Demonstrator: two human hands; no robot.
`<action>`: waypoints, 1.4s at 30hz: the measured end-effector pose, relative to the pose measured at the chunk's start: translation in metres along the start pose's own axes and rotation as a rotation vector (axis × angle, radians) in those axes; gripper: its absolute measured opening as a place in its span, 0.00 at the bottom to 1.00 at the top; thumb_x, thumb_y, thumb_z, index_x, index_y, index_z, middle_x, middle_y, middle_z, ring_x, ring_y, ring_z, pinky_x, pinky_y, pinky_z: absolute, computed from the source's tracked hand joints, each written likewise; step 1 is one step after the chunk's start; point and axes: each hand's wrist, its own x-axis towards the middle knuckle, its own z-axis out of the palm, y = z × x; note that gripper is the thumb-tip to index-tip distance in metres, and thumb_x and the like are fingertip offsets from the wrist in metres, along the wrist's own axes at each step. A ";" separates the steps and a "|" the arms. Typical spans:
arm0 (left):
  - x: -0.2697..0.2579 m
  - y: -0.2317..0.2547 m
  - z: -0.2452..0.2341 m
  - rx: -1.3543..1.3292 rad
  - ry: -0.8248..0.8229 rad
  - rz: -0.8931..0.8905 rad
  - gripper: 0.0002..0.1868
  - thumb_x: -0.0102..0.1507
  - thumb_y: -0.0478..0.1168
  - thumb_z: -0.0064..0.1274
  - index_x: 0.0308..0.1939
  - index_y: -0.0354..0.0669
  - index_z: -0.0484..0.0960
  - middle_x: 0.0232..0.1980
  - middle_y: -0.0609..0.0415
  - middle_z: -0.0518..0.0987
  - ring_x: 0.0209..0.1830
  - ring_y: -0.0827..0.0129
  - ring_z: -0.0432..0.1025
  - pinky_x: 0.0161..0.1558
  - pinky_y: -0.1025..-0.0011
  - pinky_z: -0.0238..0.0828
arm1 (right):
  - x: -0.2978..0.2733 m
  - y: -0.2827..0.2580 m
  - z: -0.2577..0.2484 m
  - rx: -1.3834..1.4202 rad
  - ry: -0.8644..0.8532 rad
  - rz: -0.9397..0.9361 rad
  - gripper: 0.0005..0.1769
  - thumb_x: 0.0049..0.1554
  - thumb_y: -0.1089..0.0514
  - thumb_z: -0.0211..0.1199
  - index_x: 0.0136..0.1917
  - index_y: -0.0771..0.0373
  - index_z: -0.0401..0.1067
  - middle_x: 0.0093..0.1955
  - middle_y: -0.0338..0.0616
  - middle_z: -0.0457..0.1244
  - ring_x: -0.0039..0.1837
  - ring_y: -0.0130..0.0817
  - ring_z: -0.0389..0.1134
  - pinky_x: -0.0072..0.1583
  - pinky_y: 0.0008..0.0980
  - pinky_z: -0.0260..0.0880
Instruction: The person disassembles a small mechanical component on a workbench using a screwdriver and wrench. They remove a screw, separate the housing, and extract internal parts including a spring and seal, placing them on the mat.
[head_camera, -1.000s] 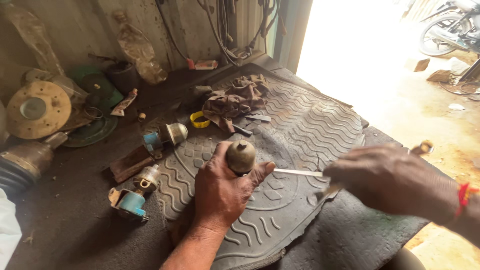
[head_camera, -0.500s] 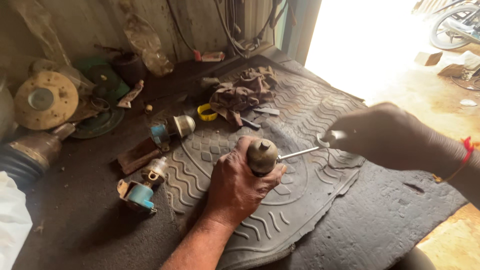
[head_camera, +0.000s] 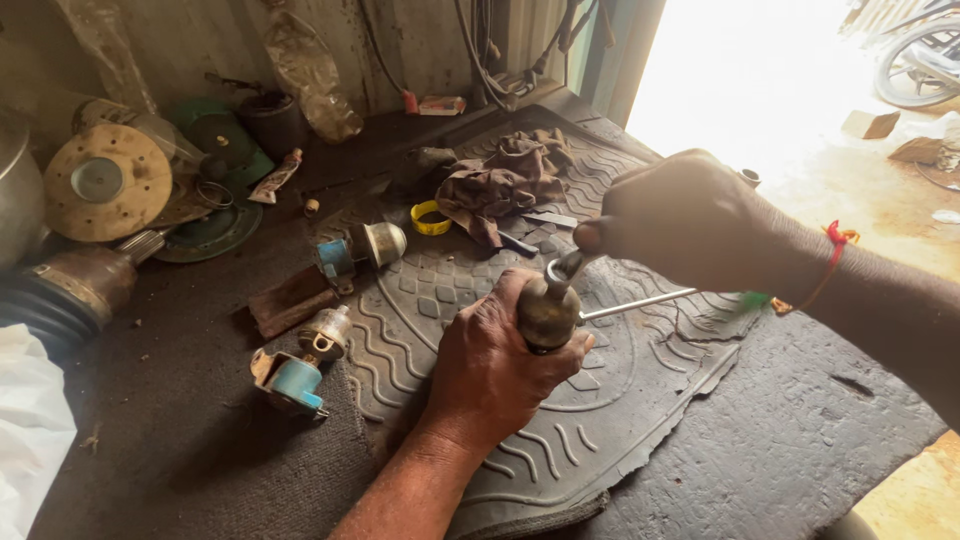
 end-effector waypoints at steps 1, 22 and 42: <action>0.000 0.000 0.000 -0.015 0.007 0.009 0.24 0.57 0.51 0.65 0.51 0.48 0.74 0.35 0.55 0.84 0.37 0.64 0.83 0.43 0.63 0.82 | 0.003 -0.001 -0.001 -0.085 -0.019 0.026 0.28 0.56 0.35 0.61 0.29 0.59 0.73 0.23 0.39 0.58 0.27 0.34 0.58 0.34 0.40 0.64; -0.002 0.003 -0.003 -0.040 0.029 0.028 0.26 0.53 0.55 0.69 0.44 0.47 0.74 0.33 0.53 0.84 0.34 0.60 0.82 0.40 0.60 0.81 | 0.013 0.020 0.010 -0.034 0.061 -0.439 0.10 0.56 0.48 0.68 0.39 0.54 0.81 0.35 0.33 0.65 0.39 0.27 0.66 0.43 0.31 0.71; -0.001 -0.010 0.013 0.111 0.098 0.030 0.27 0.60 0.62 0.59 0.49 0.49 0.71 0.34 0.51 0.84 0.35 0.55 0.83 0.38 0.59 0.83 | -0.165 -0.015 -0.016 -0.320 -0.029 0.020 0.41 0.44 0.38 0.68 0.71 0.47 0.72 0.53 0.36 0.74 0.42 0.28 0.72 0.46 0.35 0.77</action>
